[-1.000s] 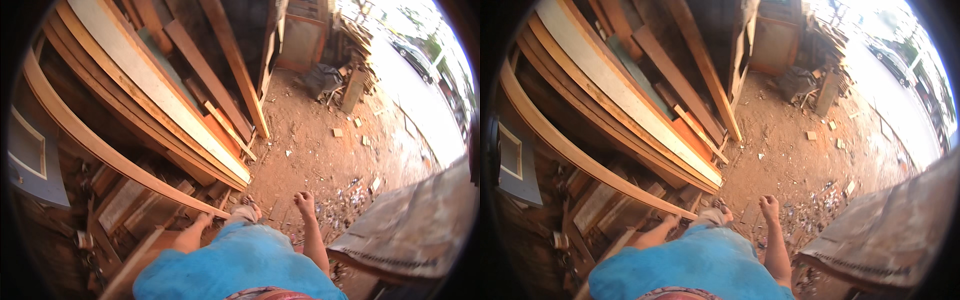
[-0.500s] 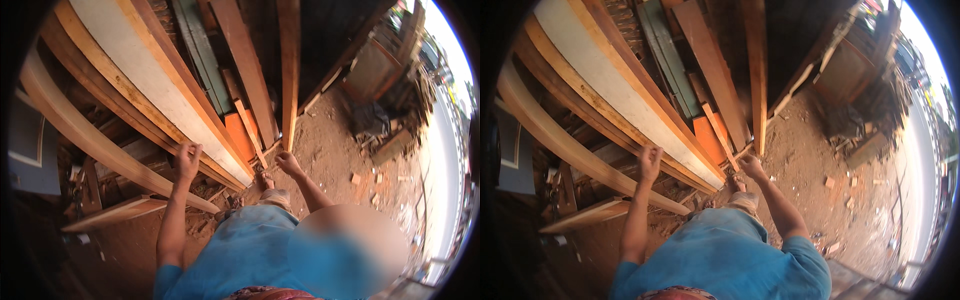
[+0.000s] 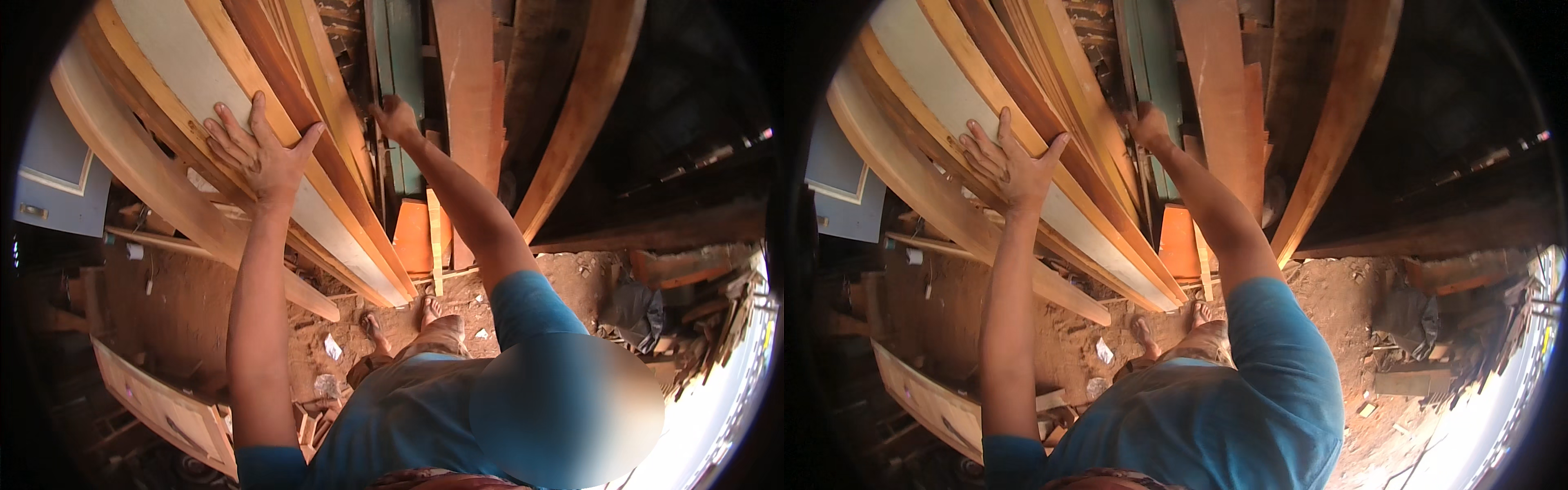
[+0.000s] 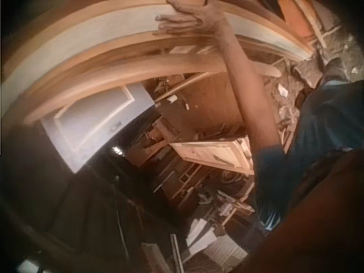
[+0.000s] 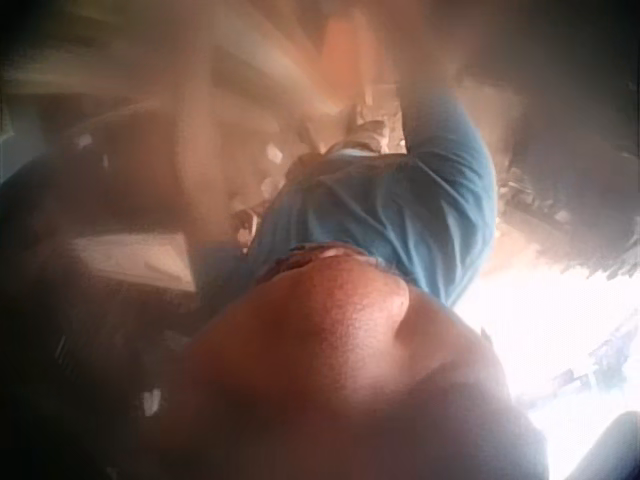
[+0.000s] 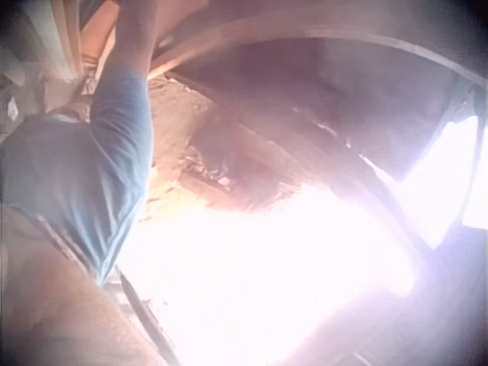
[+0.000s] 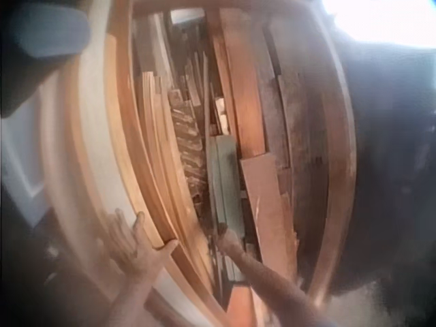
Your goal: The person is assembling a wooden structure, possibly a door or panel, using a hammer and a metal strip. They position the metal strip on the wood, hammer it into place, and adjust the wood pieces to fit together.
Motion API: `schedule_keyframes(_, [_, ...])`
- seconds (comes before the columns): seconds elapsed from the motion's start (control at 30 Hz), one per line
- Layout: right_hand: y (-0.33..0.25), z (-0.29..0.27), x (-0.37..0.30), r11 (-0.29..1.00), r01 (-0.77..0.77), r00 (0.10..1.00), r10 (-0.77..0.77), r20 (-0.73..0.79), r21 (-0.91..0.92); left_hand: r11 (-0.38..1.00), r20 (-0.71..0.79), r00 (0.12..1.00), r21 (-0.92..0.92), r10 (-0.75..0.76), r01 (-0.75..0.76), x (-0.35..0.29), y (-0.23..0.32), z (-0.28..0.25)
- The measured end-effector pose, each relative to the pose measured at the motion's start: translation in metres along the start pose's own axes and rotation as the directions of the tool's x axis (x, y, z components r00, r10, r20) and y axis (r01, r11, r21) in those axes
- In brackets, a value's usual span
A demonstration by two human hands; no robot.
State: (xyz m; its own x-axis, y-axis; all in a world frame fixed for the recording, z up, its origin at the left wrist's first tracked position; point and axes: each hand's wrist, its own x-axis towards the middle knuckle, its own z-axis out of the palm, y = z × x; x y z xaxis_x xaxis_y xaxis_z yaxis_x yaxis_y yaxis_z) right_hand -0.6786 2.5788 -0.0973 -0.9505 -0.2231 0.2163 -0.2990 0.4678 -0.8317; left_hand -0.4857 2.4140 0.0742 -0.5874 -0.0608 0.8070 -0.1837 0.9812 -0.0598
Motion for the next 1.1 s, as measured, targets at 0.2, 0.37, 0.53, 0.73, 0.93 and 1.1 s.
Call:
schedule_keyframes(0.2, [0.000, 0.026, 0.045, 0.985, -0.141, 0.983, 0.128, -0.134, -0.100, 0.996, -0.094, 0.992, -0.023, 0.089, -0.091, 0.008, 0.001, 0.022])
schedule_keyframes(0.37, [0.016, 0.005, 0.017, 0.996, 0.027, 0.995, -0.035, -0.096, -0.088, 0.997, -0.054, 0.997, -0.045, 0.057, -0.060, 0.003, -0.002, 0.030])
schedule_keyframes(0.53, [0.011, -0.019, -0.068, 0.885, 0.441, 0.836, -0.346, -0.425, 0.146, 0.999, -0.044, 0.998, -0.012, 0.049, -0.049, -0.001, -0.012, 0.025])
schedule_keyframes(0.73, [0.012, -0.029, -0.106, 0.639, 0.023, 1.000, -0.023, -0.011, 0.769, 1.000, -0.006, 1.000, -0.020, 0.010, -0.010, -0.007, -0.007, 0.029])
schedule_keyframes(0.93, [-0.024, -0.071, -0.150, 0.610, 0.134, 0.986, -0.158, -0.046, 0.781, 0.998, -0.066, 0.996, 0.020, 0.055, -0.054, -0.009, -0.015, 0.029])
schedule_keyframes(1.1, [-0.014, -0.074, -0.172, 0.565, 0.129, 0.982, -0.188, -0.024, 0.815, 0.999, -0.027, 1.000, 0.039, 0.009, -0.008, -0.008, -0.008, 0.029])
